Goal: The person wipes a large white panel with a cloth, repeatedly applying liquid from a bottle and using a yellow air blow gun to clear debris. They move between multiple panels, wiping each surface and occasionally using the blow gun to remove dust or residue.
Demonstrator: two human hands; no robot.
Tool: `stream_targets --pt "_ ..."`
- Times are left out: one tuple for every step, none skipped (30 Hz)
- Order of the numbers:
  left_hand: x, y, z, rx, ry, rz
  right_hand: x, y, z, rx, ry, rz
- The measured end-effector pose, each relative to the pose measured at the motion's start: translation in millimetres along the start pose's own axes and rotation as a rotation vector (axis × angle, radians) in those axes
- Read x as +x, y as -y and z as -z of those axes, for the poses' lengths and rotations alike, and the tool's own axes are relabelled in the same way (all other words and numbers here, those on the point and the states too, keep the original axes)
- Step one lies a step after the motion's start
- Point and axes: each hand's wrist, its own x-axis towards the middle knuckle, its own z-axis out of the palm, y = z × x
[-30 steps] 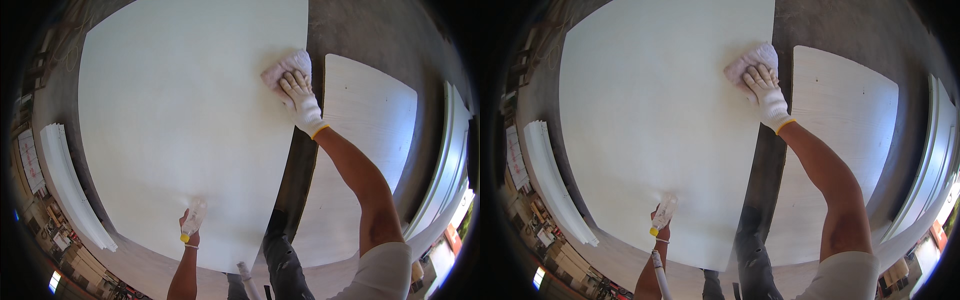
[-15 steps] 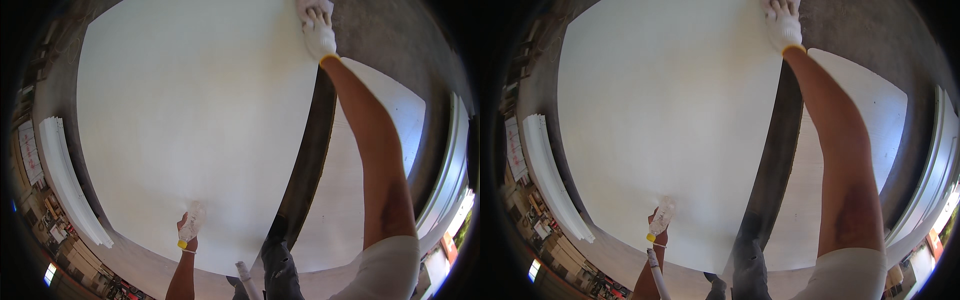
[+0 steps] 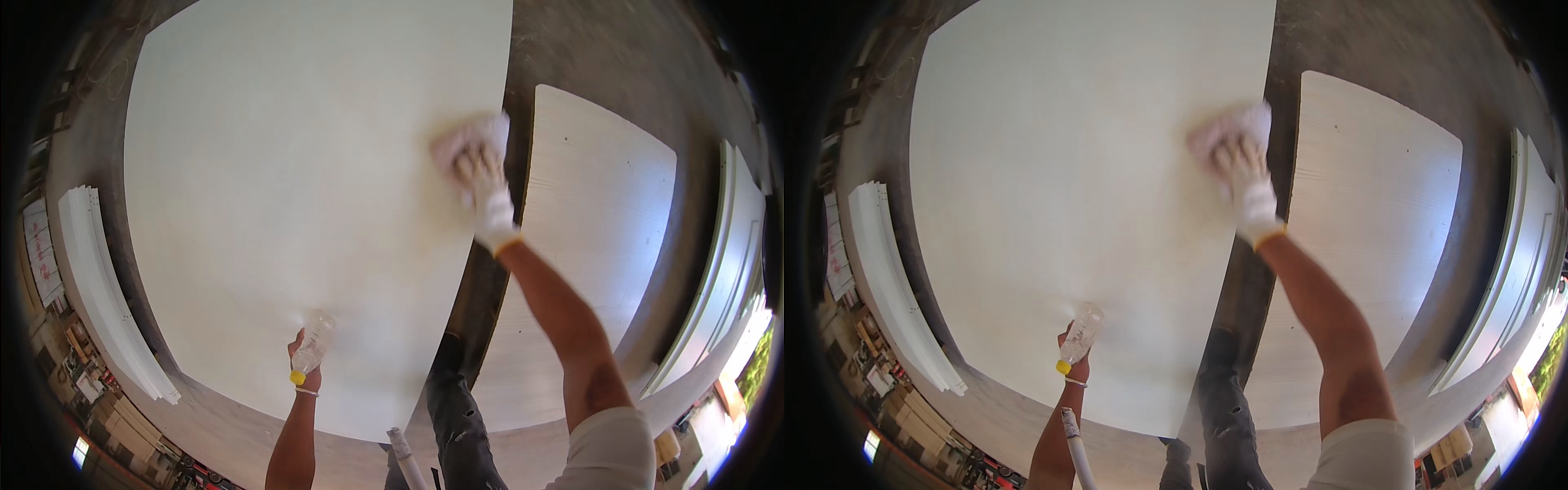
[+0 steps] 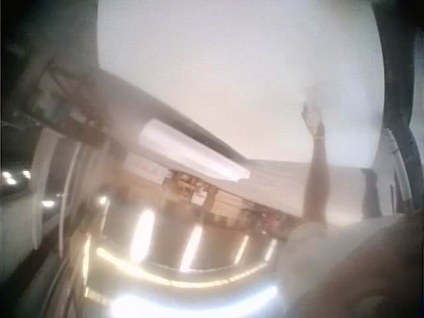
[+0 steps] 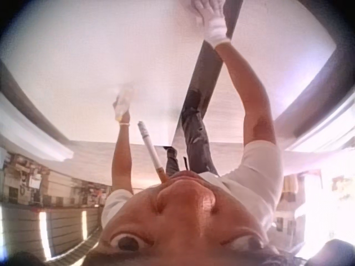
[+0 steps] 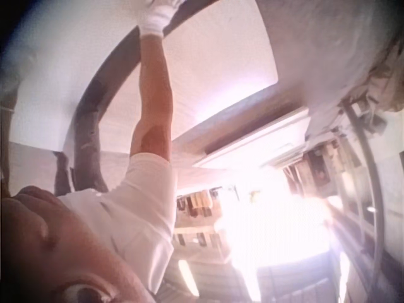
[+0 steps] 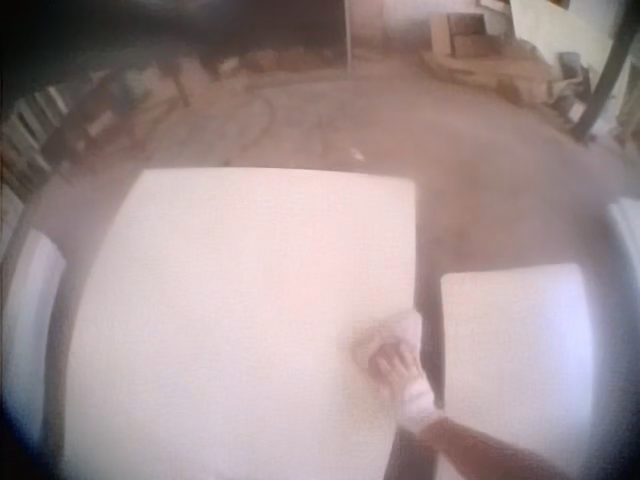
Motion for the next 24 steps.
stream_targets --pt "0.8 -0.1 1.0 0.041 0.034 0.024 48.6 -25.1 2.4 0.025 -0.188 -0.014" --pt "1.0 -0.2 2.4 0.118 0.025 0.062 88.0 -44.6 5.2 0.07 -0.331 -0.018" --pt "-0.8 0.6 3.0 0.123 0.028 0.0 109.9 -54.6 3.2 0.024 -0.317 -0.062" --pt "-1.3 -0.4 4.7 0.298 0.093 -0.125 116.4 -56.7 2.1 -0.011 -0.412 -0.037" --pt "-1.2 0.0 4.5 0.425 0.11 -0.197 107.4 -50.3 -2.6 -0.019 -0.336 -0.068" --pt "-1.9 0.0 5.2 0.543 0.124 -0.27 78.2 -33.3 -7.6 -0.023 -0.302 -0.052" --pt "-1.3 -0.1 4.7 0.572 0.124 -0.286 42.6 -11.6 -12.8 -0.03 -0.287 -0.053" --pt "-1.2 -0.7 3.6 0.604 0.121 -0.307 -6.8 18.5 -18.1 -0.041 -0.211 -0.057" --pt "-0.4 -1.8 2.7 0.64 0.119 -0.327 -66.7 54.4 -23.4 -0.057 -0.113 -0.035" --pt "1.2 -2.7 0.8 0.578 0.112 -0.303 -125.0 91.5 -31.7 -0.193 0.155 -0.03" --pt "1.5 -4.0 -0.8 0.52 0.106 -0.275 -193.1 128.6 -32.2 0.007 0.271 -0.025" --pt "1.9 -4.7 -2.0 0.399 0.089 -0.191 -253.4 162.3 -37.2 0.106 0.356 0.021" --pt "2.5 -7.1 -3.8 0.524 0.094 -0.286 -305.4 188.4 -40.4 0.296 0.513 0.027" --pt "3.2 -8.3 -5.2 0.584 0.087 -0.33 -351.7 209.8 -43.2 0.325 0.638 0.1" --pt "2.9 -10.7 -6.4 0.635 0.071 -0.34 -384.2 218.6 -47.4 0.216 0.69 0.377" --pt "2.9 -12.7 -6.2 0.662 0.077 -0.395 -407.2 222.0 -50.9 0.226 0.625 0.418" --pt "2.9 -14.2 -8.5 0.674 0.07 -0.418 -416.7 216.3 -52.3 0.222 0.607 0.46" --pt "1.9 -15.0 -9.6 0.671 0.044 -0.382 -414.2 204.8 -53.4 0.186 0.588 0.499" --pt "3.0 -16.2 -11.7 0.667 0.034 -0.382 -400.0 187.9 -52.6 0.211 0.625 0.463" --pt "3.4 -17.8 -13.5 0.693 0.043 -0.434 -375.6 168.2 -49.7 0.103 0.594 0.535" --pt "5.2 -19.5 -15.8 0.708 0.034 -0.431 -344.1 147.4 -44.2 0.119 0.631 0.467" --pt "4.3 -20.3 -16.4 0.733 -0.001 -0.372 -307.8 127.7 -39.1 0.002 0.524 0.377" --pt "5.5 -21.9 -18.7 0.683 0.023 -0.418 -266.7 108.0 -33.9 -0.099 0.41 0.303" --pt "5.7 -22.0 -20.9 0.64 0.029 -0.414 -227.1 90.5 -29.6 -0.111 0.335 0.188"
